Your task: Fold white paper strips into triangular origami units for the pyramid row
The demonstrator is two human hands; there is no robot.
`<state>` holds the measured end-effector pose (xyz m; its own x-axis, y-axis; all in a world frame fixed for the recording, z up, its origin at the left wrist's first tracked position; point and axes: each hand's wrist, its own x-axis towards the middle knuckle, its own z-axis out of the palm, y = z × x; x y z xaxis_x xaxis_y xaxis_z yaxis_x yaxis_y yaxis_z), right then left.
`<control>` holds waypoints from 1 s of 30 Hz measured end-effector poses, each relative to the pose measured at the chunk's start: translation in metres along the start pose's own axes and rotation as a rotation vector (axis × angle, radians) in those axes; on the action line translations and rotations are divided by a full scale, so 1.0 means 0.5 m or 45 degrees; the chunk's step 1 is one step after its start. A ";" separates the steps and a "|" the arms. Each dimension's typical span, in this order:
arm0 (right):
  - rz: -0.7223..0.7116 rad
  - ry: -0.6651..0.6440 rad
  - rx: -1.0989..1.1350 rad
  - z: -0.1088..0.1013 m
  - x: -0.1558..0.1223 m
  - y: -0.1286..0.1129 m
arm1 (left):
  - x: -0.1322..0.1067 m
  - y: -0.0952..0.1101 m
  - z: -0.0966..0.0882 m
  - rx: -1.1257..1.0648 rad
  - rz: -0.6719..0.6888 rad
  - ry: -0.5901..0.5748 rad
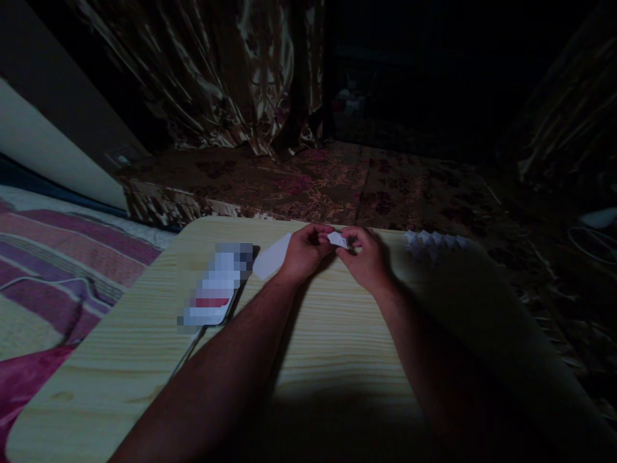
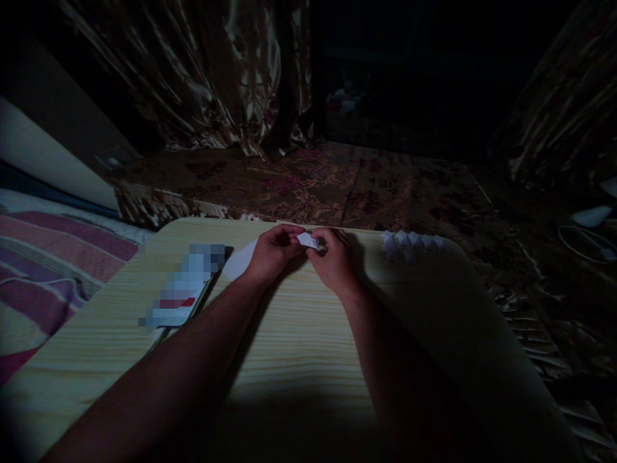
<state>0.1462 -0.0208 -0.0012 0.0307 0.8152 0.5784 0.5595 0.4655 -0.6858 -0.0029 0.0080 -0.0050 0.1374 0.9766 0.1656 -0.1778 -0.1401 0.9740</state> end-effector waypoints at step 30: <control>0.035 -0.005 -0.118 -0.004 -0.002 -0.004 | 0.000 0.004 0.004 -0.021 -0.076 0.039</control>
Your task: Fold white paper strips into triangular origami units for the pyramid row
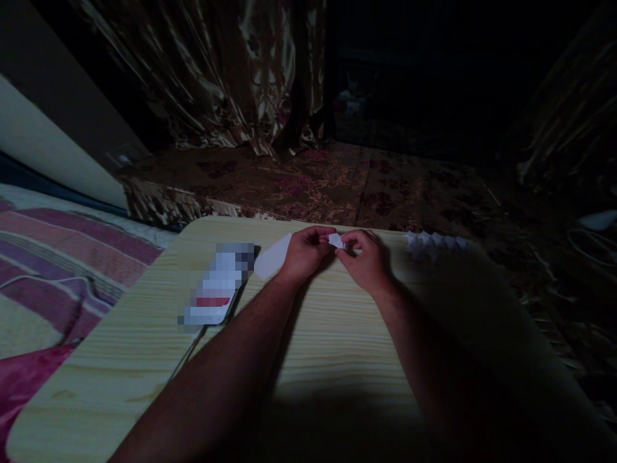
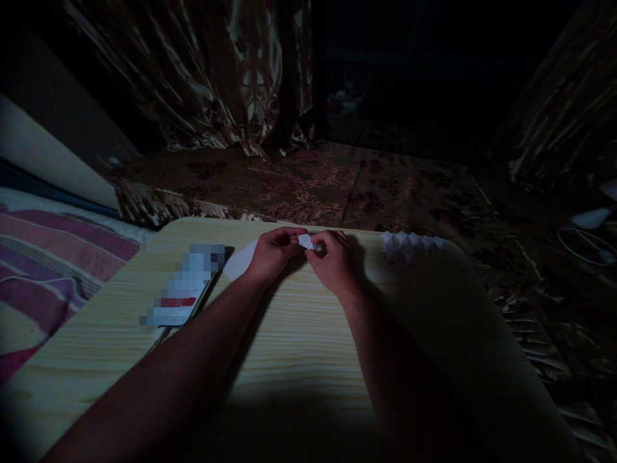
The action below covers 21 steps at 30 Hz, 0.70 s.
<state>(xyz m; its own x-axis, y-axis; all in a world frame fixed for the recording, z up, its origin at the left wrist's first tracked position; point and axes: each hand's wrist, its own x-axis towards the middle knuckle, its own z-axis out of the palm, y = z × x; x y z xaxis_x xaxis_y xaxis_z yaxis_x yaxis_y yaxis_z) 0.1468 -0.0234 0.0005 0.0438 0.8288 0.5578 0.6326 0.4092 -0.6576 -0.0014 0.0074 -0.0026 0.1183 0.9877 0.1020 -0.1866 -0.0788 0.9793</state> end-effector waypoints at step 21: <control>0.105 0.025 0.022 -0.001 -0.007 0.000 | 0.000 -0.004 0.003 0.029 0.105 -0.024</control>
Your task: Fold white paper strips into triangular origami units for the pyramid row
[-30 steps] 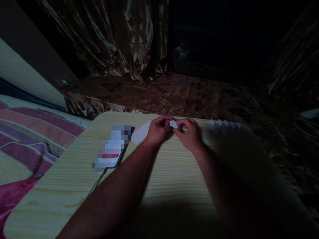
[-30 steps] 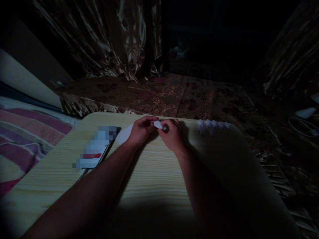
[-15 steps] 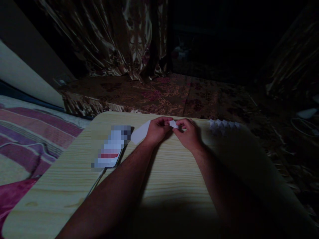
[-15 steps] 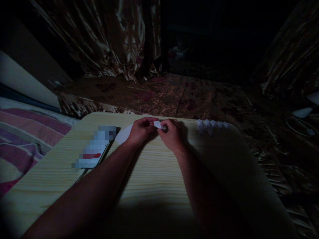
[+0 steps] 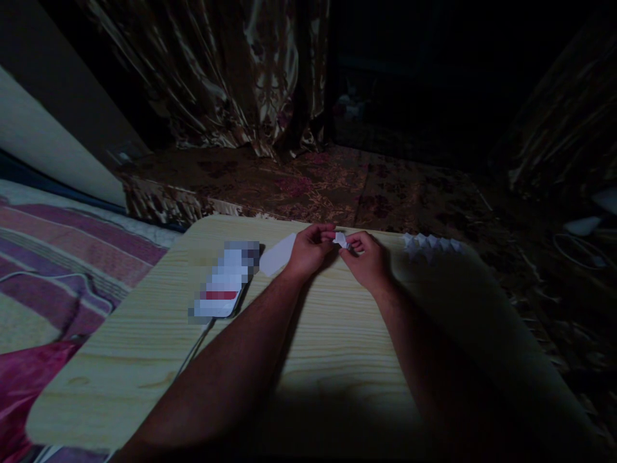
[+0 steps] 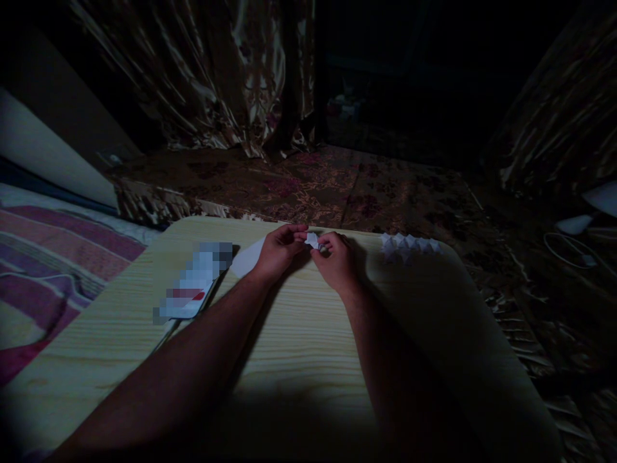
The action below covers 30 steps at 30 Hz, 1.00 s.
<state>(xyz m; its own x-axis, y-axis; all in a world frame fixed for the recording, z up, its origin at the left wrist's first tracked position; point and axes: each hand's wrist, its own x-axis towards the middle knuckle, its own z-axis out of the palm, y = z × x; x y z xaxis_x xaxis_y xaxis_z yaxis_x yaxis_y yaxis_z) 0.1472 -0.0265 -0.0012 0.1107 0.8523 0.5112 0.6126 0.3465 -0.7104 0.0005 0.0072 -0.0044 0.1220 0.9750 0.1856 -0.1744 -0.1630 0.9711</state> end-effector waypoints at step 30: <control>0.404 0.364 -0.483 -0.291 -0.010 0.127 | -0.011 -0.011 0.028 1.357 0.679 -0.357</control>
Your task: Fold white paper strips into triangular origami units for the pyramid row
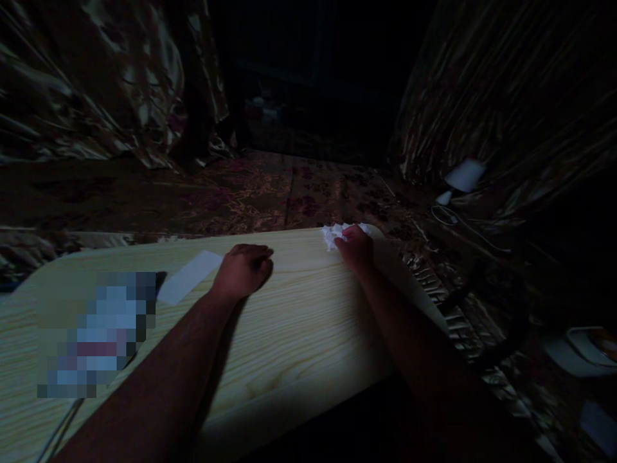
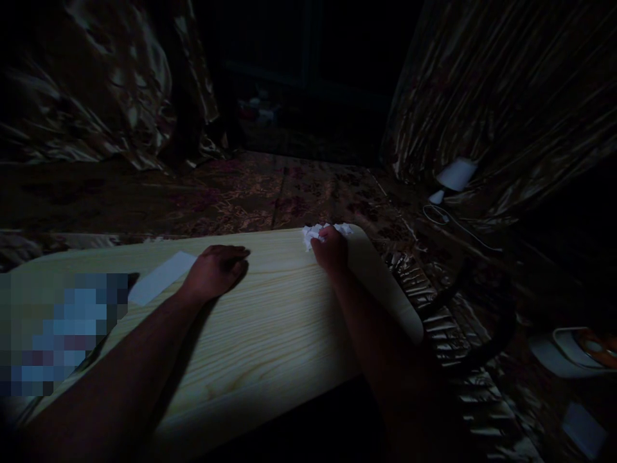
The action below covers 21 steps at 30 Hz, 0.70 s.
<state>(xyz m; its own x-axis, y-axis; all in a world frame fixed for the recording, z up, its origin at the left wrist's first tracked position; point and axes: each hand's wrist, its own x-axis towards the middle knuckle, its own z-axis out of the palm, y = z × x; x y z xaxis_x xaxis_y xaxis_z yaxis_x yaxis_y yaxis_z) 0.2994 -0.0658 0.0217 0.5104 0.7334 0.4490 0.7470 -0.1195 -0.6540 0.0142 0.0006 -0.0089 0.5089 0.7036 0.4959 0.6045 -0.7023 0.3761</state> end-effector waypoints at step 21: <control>0.025 -0.144 -0.295 -0.033 0.041 0.138 | 0.006 -0.012 0.002 0.111 0.006 -0.068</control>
<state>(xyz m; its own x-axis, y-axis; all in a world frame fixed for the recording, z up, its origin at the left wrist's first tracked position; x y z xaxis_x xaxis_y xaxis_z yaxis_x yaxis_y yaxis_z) 0.3686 -0.0701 -0.0044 0.4847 0.7982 0.3577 0.8216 -0.2753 -0.4991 0.0130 0.0070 -0.0104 0.5427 0.7066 0.4541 0.6518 -0.6953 0.3028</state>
